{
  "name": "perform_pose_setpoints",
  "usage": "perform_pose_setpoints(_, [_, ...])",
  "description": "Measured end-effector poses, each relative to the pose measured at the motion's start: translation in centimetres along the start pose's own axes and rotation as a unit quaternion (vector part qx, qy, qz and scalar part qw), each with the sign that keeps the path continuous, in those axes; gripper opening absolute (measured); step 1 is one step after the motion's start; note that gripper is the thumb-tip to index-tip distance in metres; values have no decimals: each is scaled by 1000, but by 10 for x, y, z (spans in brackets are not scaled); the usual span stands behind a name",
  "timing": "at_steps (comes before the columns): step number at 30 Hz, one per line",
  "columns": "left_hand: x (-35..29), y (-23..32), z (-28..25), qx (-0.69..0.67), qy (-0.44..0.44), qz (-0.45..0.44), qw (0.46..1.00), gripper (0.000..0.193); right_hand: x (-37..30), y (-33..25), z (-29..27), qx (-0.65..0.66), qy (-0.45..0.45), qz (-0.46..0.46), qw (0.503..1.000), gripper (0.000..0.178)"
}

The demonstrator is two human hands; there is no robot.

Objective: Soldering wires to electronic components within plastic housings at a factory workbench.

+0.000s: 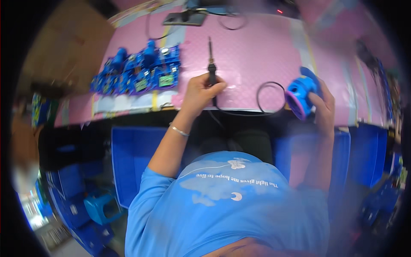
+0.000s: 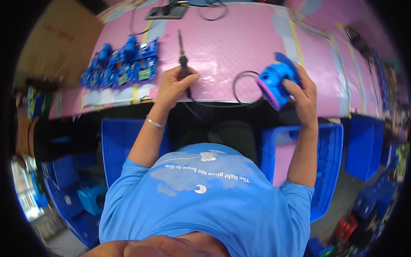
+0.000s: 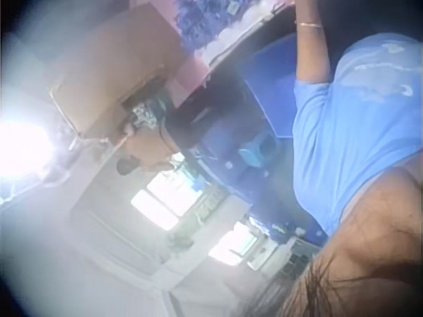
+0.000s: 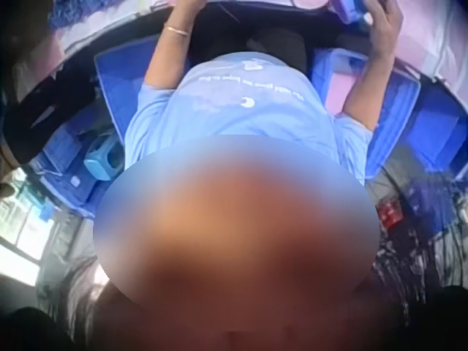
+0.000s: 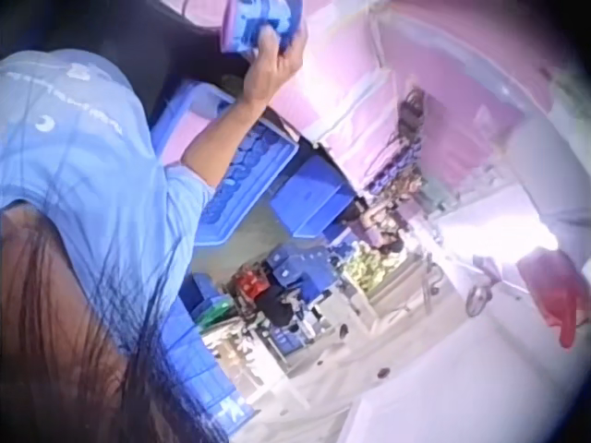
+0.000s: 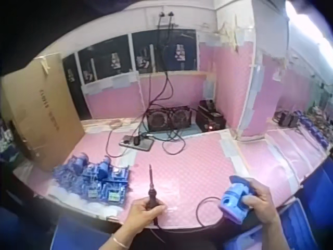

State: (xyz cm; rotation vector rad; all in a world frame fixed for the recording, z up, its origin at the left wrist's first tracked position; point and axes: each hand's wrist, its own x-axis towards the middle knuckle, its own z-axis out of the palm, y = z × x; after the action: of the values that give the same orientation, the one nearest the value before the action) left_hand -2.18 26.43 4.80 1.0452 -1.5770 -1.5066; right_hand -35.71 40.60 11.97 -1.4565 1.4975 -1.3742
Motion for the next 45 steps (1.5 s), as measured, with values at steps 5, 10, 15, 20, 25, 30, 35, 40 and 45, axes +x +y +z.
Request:
perform_pose_setpoints(5, [-5, -7, -6, -117, 54, -2, 992, 19, 101, 11, 104, -14, -197, 30, 980, 46])
perform_pose_setpoints(10, [-9, -9, -3, -27, 61, 29, 997, 22, 108, 29, 148, -154, -137, -91, 974, 55])
perform_pose_setpoints(15, [-8, -1, 5, 10, 94, 22, 995, 21, 73, 28, 132, -166, -162, -197, 953, 83])
perform_pose_setpoints(20, [-8, 8, 10, 46, 96, 24, 994, 25, 63, 32, 140, -179, -104, -185, 961, 72])
perform_pose_setpoints(25, [-6, 5, 8, 64, 105, 33, 992, 35, 66, 36, 147, -200, -72, -225, 951, 64])
perform_pose_setpoints(30, [-2, 0, 4, 78, 84, 44, 992, 34, 63, 38, 149, -217, -62, -238, 945, 61])
perform_pose_setpoints(35, [0, -1, 4, 80, 83, 41, 992, 35, 63, 42, 153, -140, -20, -195, 971, 48])
perform_pose_setpoints(40, [0, 1, 5, 77, 79, 8, 994, 39, 74, 37, 155, -70, 25, -123, 990, 41])
perform_pose_setpoints(45, [-1, 3, 4, 115, 77, 27, 990, 38, 134, 40, 108, 109, 116, 207, 965, 39])
